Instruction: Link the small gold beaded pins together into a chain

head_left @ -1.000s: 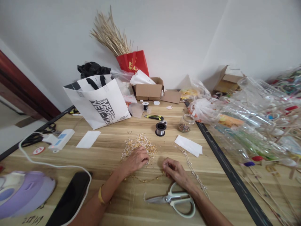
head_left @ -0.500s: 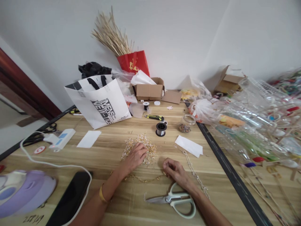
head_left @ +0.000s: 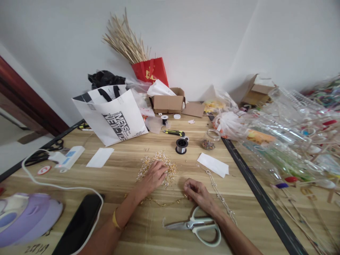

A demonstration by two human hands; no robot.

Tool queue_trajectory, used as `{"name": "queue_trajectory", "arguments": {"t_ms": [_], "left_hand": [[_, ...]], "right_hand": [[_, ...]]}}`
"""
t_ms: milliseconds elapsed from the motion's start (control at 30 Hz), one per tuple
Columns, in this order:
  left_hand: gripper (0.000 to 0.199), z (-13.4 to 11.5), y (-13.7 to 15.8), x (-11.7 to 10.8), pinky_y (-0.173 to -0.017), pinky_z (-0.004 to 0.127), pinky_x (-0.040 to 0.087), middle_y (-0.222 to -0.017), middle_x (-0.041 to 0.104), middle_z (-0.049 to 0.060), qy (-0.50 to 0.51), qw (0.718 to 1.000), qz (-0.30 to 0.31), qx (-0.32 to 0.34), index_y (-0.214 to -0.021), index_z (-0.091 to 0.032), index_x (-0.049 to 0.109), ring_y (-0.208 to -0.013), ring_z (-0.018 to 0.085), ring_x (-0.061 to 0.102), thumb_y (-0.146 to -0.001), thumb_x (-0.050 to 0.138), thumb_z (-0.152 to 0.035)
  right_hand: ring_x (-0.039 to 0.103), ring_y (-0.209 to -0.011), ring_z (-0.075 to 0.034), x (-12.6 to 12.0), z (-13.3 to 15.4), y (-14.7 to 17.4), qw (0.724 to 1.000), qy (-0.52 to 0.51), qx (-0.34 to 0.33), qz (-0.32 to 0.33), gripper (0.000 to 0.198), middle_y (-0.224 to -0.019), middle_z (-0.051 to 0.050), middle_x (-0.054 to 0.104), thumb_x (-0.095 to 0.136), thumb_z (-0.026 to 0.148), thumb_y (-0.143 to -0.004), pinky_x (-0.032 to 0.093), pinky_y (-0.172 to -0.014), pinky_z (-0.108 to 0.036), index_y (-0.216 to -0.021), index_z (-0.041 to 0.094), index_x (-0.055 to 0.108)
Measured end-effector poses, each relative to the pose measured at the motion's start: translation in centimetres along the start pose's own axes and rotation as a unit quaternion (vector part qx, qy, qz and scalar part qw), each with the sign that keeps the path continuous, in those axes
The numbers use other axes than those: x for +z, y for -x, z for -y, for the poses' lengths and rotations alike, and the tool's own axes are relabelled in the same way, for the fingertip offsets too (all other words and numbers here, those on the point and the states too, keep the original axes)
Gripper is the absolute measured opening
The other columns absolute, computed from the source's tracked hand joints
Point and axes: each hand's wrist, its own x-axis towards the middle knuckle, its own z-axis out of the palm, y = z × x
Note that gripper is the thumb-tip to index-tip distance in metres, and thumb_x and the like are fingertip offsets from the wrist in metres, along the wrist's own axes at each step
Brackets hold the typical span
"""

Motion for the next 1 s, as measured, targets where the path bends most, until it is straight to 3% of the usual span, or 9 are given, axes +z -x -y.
{"name": "queue_trajectory", "arguments": {"t_ms": [133, 367, 567, 800, 1000], "left_hand": [[0.024, -0.84, 0.05, -0.23, -0.093, 0.038, 0.038, -0.101, 0.05, 0.006, -0.006, 1.0, 0.02, 0.006, -0.104, -0.02, 0.059, -0.102, 0.021, 0.042, -0.086, 0.046, -0.011], [0.02, -0.38, -0.09, 0.23, -0.09, 0.036, 0.04, -0.095, 0.053, 0.006, 0.036, 0.999, 0.001, 0.025, -0.086, -0.019, 0.067, -0.101, 0.02, 0.044, -0.085, 0.049, -0.01], [0.016, -0.18, -0.22, 0.25, -0.09, 0.038, 0.04, -0.094, 0.054, 0.006, 0.026, 0.999, 0.001, -0.022, -0.091, -0.017, 0.064, -0.098, 0.021, 0.045, -0.083, 0.051, -0.011], [0.016, -0.29, -0.21, 0.39, -0.088, 0.036, 0.04, -0.087, 0.054, 0.005, 0.028, 1.0, -0.002, -0.007, -0.081, -0.018, 0.065, -0.094, 0.02, 0.045, -0.084, 0.051, -0.012], [0.015, -0.45, -0.51, 0.54, -0.088, 0.036, 0.04, -0.09, 0.055, 0.005, 0.022, 1.0, -0.005, -0.002, -0.09, -0.018, 0.064, -0.096, 0.021, 0.044, -0.085, 0.051, -0.014]], "right_hand": [[0.039, -0.048, -0.009, -0.02, 0.0, -0.04, 1.0, 0.005, -0.003, 0.0, 0.035, -0.055, 0.004, 0.043, 0.052, 0.049, -0.082, 0.031, -0.047, -0.021, -0.069, 0.017, 0.047], [0.039, -0.048, -0.009, 0.03, 0.19, 0.03, 1.0, 0.003, -0.002, -0.005, 0.034, -0.055, 0.005, 0.043, 0.052, 0.048, -0.082, 0.031, -0.047, -0.021, -0.069, 0.017, 0.047], [0.039, -0.047, -0.009, 0.06, 0.33, 0.07, 1.0, 0.004, 0.004, -0.007, 0.035, -0.054, 0.004, 0.044, 0.052, 0.05, -0.081, 0.031, -0.046, -0.021, -0.068, 0.017, 0.047], [0.04, -0.047, -0.009, 0.08, 0.37, 0.07, 1.0, -0.003, 0.009, -0.007, 0.034, -0.055, 0.004, 0.044, 0.053, 0.049, -0.081, 0.031, -0.046, -0.021, -0.069, 0.018, 0.047], [0.039, -0.048, -0.009, 0.02, 0.07, 0.01, 1.0, -0.005, 0.004, -0.004, 0.033, -0.054, 0.005, 0.042, 0.053, 0.048, -0.081, 0.031, -0.047, -0.021, -0.069, 0.018, 0.047]]}}
